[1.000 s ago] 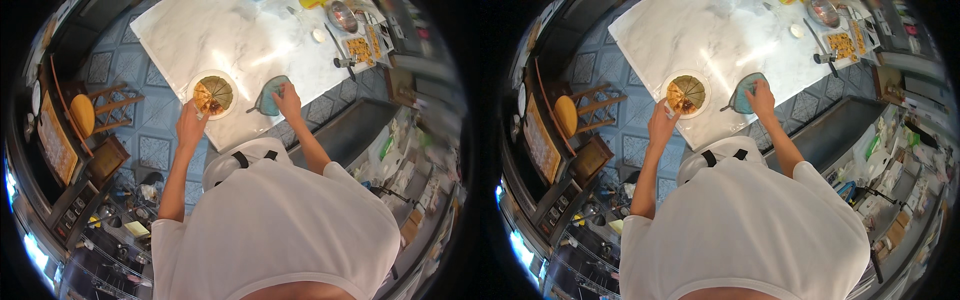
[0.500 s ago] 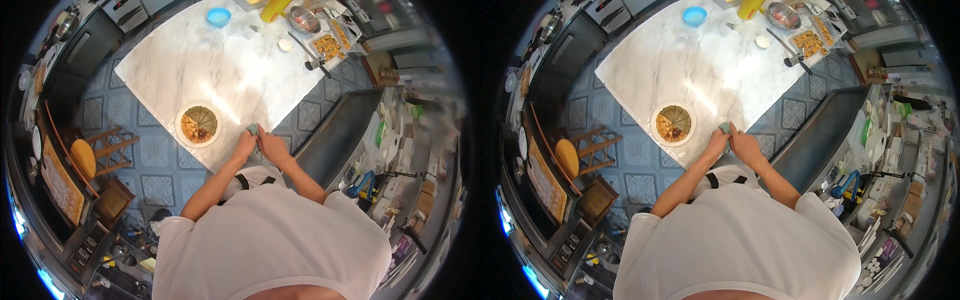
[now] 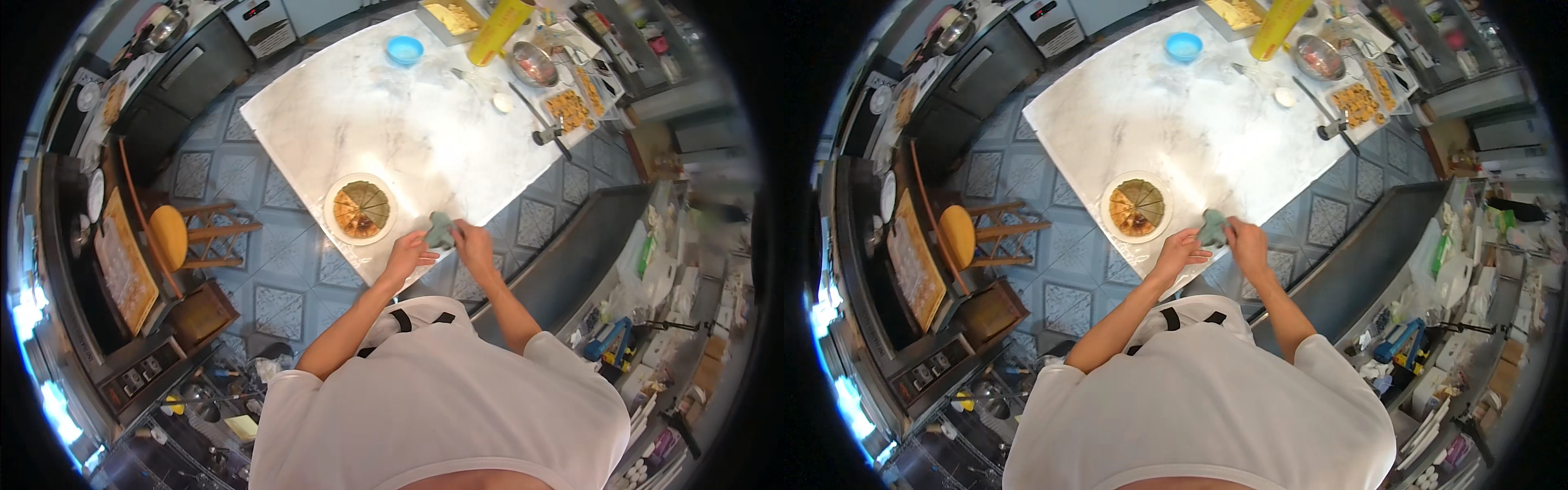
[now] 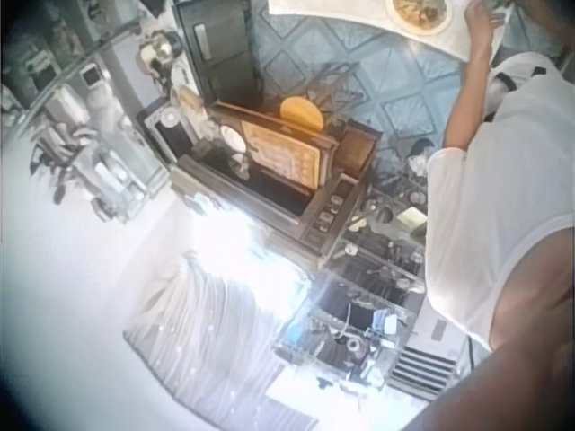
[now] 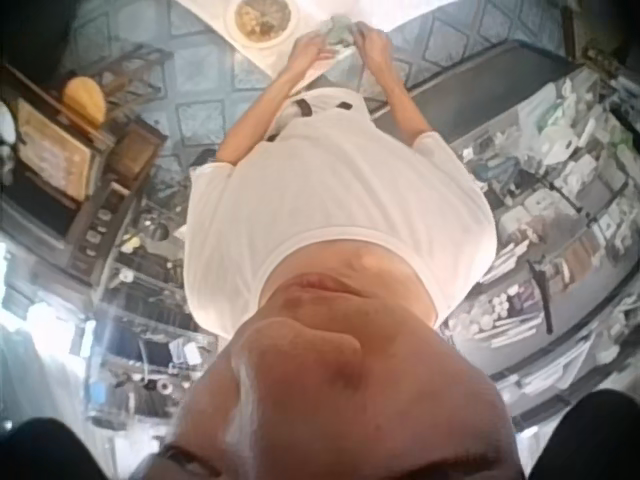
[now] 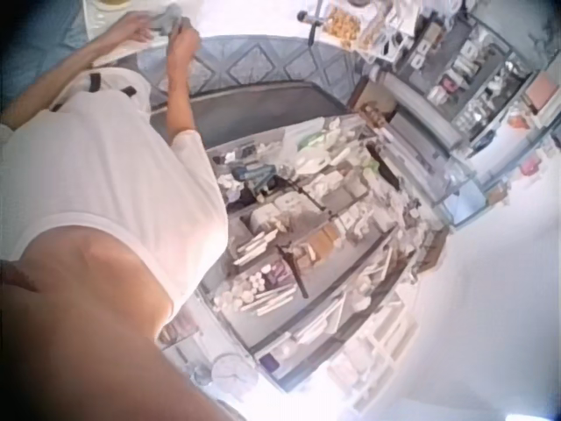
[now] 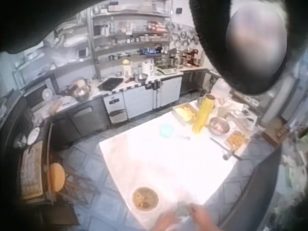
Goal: The person assembles small food items by hand, placing them onto a plate in a circular pattern. They then move to the sink to rinse two metal bowls and wash a cloth. Finally, they return to the counter to wipe the surface and adjust the plate of food.
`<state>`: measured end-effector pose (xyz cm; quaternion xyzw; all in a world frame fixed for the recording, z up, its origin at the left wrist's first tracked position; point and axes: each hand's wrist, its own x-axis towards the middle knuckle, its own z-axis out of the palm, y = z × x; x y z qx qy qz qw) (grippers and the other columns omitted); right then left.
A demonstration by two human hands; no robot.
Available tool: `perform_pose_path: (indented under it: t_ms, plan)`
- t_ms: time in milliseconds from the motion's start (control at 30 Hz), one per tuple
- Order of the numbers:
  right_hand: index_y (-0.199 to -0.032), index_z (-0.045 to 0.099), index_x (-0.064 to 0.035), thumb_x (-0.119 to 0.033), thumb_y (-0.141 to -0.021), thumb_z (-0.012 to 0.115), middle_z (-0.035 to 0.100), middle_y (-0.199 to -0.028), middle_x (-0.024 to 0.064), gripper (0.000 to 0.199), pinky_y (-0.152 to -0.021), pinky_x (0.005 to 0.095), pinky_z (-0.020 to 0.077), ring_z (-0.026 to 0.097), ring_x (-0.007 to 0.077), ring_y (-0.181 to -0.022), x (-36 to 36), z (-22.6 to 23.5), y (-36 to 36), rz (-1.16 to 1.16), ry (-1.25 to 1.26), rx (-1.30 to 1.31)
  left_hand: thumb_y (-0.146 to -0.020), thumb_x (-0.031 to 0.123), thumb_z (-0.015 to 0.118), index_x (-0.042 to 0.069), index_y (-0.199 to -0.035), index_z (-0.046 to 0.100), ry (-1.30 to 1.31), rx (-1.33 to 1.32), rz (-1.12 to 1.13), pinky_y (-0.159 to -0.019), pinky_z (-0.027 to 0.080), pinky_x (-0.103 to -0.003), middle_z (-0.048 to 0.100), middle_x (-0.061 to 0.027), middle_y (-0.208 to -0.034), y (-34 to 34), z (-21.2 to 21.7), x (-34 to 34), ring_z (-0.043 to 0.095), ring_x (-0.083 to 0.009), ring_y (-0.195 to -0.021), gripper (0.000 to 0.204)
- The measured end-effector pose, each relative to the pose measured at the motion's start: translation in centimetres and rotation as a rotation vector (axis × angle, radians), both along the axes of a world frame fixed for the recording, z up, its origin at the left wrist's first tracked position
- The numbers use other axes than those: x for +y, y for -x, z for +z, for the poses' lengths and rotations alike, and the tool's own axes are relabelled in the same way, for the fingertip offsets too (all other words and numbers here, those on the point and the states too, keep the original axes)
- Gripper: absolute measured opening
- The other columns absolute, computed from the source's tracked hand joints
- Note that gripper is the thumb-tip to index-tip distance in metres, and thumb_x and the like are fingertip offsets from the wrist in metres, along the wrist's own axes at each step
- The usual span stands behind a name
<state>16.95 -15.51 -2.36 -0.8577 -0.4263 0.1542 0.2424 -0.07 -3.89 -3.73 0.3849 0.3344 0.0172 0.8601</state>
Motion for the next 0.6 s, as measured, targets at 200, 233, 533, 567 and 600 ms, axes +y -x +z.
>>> perform_pose_path:
  t_ms: [200, 233, 533, 567, 600]
  plan:
    - [-0.138, 0.055, -0.0172, -0.015, -0.089, 0.073, 0.064, -0.126, 0.0187, 0.053, -0.073, 0.0506, 0.0555, 0.07, 0.041, -0.086, 3.1, -2.9, -1.7, -0.145, 0.021, -0.269, -0.103, 0.011, 0.052, 0.005, -0.13, 0.061, -0.219, 0.116, 0.038, -0.079, 0.06, -0.03, 0.073, -0.0109, -0.113, 9.3, -0.4, 5.7, 0.071, -0.0173, -0.095, 0.029]
    - [-0.14, 0.054, -0.0178, -0.015, -0.088, 0.073, 0.063, -0.128, 0.0185, 0.055, -0.074, 0.0504, 0.056, 0.071, 0.0403, -0.086, 3.1, -3.9, -1.9, -0.144, -0.04, -0.321, -0.103, 0.011, 0.053, 0.004, -0.125, 0.062, -0.308, 0.168, 0.089, -0.075, 0.059, -0.029, 0.073, -0.0094, -0.108, 10.8, -1.6, 7.5, 0.071, -0.0161, -0.09, 0.025]
    - [-0.123, 0.067, -0.0046, -0.005, -0.097, 0.06, 0.071, -0.095, 0.0095, 0.027, -0.07, 0.0315, 0.0573, 0.07, 0.0202, -0.079, 7.3, -11.6, 7.0, -0.353, -0.226, 0.744, -0.097, 0.013, 0.056, 0.004, -0.117, 0.065, -0.693, 0.39, 0.009, -0.075, 0.056, -0.036, 0.074, -0.0093, -0.096, 15.8, -10.3, 17.2, 0.073, -0.0182, -0.086, 0.024]
    - [-0.123, 0.067, -0.0047, -0.003, -0.098, 0.058, 0.07, -0.096, 0.0089, 0.027, -0.07, 0.0303, 0.0575, 0.069, 0.019, -0.08, 8.0, -11.7, 7.6, -0.304, -0.226, 0.43, -0.096, 0.014, 0.056, 0.005, -0.118, 0.065, -0.75, 0.386, -0.038, -0.08, 0.055, -0.042, 0.075, -0.0119, -0.097, 15.6, -10.8, 17.6, 0.073, -0.0273, -0.09, 0.025]
    - [-0.124, 0.067, -0.0048, -0.001, -0.098, 0.056, 0.069, -0.097, 0.0084, 0.028, -0.069, 0.029, 0.0577, 0.069, 0.0177, -0.082, 8.5, -11.7, 7.8, -0.244, -0.215, 0.12, -0.096, 0.014, 0.056, 0.005, -0.119, 0.065, -0.786, 0.366, -0.059, -0.081, 0.055, -0.043, 0.075, -0.0128, -0.097, 15.2, -11.2, 17.5, 0.073, -0.03, -0.091, 0.026]
